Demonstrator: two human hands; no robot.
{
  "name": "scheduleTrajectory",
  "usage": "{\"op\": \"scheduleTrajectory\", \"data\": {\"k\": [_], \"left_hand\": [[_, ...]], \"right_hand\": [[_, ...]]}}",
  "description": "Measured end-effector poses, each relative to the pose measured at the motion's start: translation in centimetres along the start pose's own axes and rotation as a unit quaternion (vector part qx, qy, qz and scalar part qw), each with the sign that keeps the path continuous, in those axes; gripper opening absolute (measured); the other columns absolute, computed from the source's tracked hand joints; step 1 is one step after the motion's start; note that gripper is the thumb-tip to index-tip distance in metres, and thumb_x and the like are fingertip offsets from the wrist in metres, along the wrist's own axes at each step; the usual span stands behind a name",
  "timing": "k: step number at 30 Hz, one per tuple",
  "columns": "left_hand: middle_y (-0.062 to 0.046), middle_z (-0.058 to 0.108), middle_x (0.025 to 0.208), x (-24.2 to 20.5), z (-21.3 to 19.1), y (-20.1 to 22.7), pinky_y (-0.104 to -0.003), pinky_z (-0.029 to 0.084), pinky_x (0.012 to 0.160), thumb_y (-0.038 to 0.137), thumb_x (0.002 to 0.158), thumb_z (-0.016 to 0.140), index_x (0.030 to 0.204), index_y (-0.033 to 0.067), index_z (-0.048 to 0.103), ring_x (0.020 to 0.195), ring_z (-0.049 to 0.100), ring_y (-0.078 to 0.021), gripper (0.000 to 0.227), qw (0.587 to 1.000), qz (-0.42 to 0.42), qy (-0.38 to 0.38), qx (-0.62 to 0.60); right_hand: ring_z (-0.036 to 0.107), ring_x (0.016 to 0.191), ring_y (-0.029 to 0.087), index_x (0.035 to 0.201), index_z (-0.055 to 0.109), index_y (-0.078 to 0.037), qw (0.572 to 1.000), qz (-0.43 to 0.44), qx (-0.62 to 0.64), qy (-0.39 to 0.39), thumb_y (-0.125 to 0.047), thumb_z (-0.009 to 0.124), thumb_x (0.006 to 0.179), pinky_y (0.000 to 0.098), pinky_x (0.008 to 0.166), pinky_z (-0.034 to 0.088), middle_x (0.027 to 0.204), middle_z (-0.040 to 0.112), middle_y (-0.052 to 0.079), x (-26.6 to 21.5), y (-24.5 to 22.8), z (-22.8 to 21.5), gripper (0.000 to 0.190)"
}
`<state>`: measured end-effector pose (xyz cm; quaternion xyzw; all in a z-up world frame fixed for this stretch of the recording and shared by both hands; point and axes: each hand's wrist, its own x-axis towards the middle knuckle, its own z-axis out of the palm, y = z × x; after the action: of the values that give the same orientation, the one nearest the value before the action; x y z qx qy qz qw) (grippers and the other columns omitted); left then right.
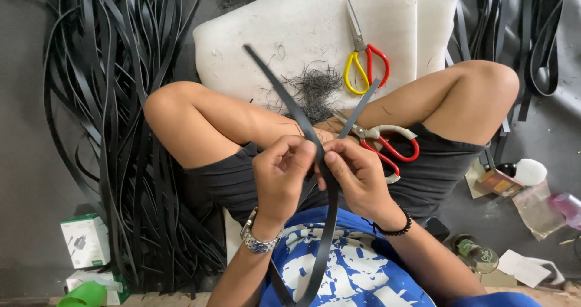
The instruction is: Trimming the edges of a long black leather or rubber strip using scissors while sitting on a foam pad.
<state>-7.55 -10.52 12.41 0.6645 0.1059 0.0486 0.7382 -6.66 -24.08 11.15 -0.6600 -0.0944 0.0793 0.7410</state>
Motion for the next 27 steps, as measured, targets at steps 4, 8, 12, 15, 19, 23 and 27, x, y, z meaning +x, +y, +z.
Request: {"op": "scheduleTrajectory", "data": {"k": [4, 8, 12, 15, 19, 23, 27], "left_hand": [[-0.013, 0.057, 0.052, 0.6, 0.1, 0.8, -0.026, 0.048, 0.044, 0.010, 0.093, 0.073, 0.078, -0.0006, 0.072, 0.045, 0.061, -0.0156, 0.018, 0.996, 0.040, 0.015, 0.082], [-0.010, 0.058, 0.047, 0.8, -0.2, -0.7, -0.025, 0.051, 0.042, 0.010, 0.094, 0.070, 0.079, 0.0007, 0.070, 0.035, 0.061, -0.0173, 0.018, 0.997, 0.032, 0.028, 0.071], [-0.011, 0.059, 0.050, 1.0, 0.1, -1.4, -0.029, 0.050, 0.043, 0.013, 0.094, 0.070, 0.081, 0.0009, 0.071, 0.044, 0.061, -0.0153, 0.018, 0.997, -0.019, 0.037, 0.072], [-0.010, 0.057, 0.049, 1.7, -0.1, -2.5, -0.028, 0.048, 0.038, 0.013, 0.095, 0.068, 0.077, 0.0006, 0.066, 0.038, 0.055, -0.0151, 0.022, 0.997, -0.066, 0.048, 0.007], [-0.008, 0.058, 0.055, 3.3, -0.3, -3.3, -0.026, 0.052, 0.057, 0.017, 0.096, 0.069, 0.081, 0.0037, 0.067, 0.053, 0.058, -0.0105, 0.020, 0.995, -0.050, 0.081, 0.023], [-0.004, 0.056, 0.060, 5.2, -0.3, -2.8, -0.025, 0.051, 0.062, 0.016, 0.096, 0.069, 0.082, 0.0056, 0.066, 0.059, 0.060, -0.0110, 0.018, 0.993, -0.030, 0.111, 0.032], [-0.002, 0.054, 0.058, 7.4, -0.1, -2.1, -0.023, 0.049, 0.062, 0.019, 0.097, 0.067, 0.081, 0.0077, 0.065, 0.057, 0.057, -0.0092, 0.019, 0.992, -0.014, 0.120, 0.045]], "right_hand": [[0.055, 0.055, 0.007, 0.101, 0.072, 0.002, 1.000, 0.022, 0.000, 0.000, -0.009, 0.052, 0.104, 0.0196, 0.047, 0.043, 0.059, 0.064, 0.005, -0.1, 0.2, 0.2, 0.023], [0.062, 0.056, 0.012, 0.104, 0.076, 0.003, 0.994, 0.097, 0.043, -0.033, -0.015, 0.062, 0.099, 0.0270, 0.050, 0.054, 0.066, 0.070, 0.011, -0.9, 1.2, -0.3, 0.023], [0.066, 0.061, 0.011, 0.097, 0.075, 0.003, 0.987, 0.140, 0.067, -0.030, -0.010, 0.066, 0.097, 0.0252, 0.054, 0.057, 0.067, 0.072, 0.009, -1.2, 1.5, -0.5, 0.016], [0.068, 0.065, 0.010, 0.095, 0.073, 0.003, 0.977, 0.175, 0.121, -0.033, -0.011, 0.064, 0.099, 0.0266, 0.058, 0.060, 0.069, 0.072, 0.008, -0.8, 0.3, -0.2, 0.016], [0.077, 0.065, 0.024, 0.096, 0.065, 0.010, 0.945, 0.208, 0.250, -0.042, -0.009, 0.060, 0.100, 0.0351, 0.060, 0.066, 0.069, 0.074, 0.024, -1.1, 1.9, -0.7, 0.020], [0.077, 0.064, 0.031, 0.098, 0.061, 0.012, 0.931, 0.216, 0.293, -0.033, -0.006, 0.061, 0.099, 0.0393, 0.061, 0.066, 0.069, 0.071, 0.030, -2.1, 3.1, -1.1, 0.018], [0.078, 0.063, 0.034, 0.099, 0.062, 0.015, 0.928, 0.216, 0.304, -0.008, -0.005, 0.061, 0.098, 0.0403, 0.060, 0.066, 0.069, 0.071, 0.032, -2.8, 3.0, -1.3, 0.020]]}}
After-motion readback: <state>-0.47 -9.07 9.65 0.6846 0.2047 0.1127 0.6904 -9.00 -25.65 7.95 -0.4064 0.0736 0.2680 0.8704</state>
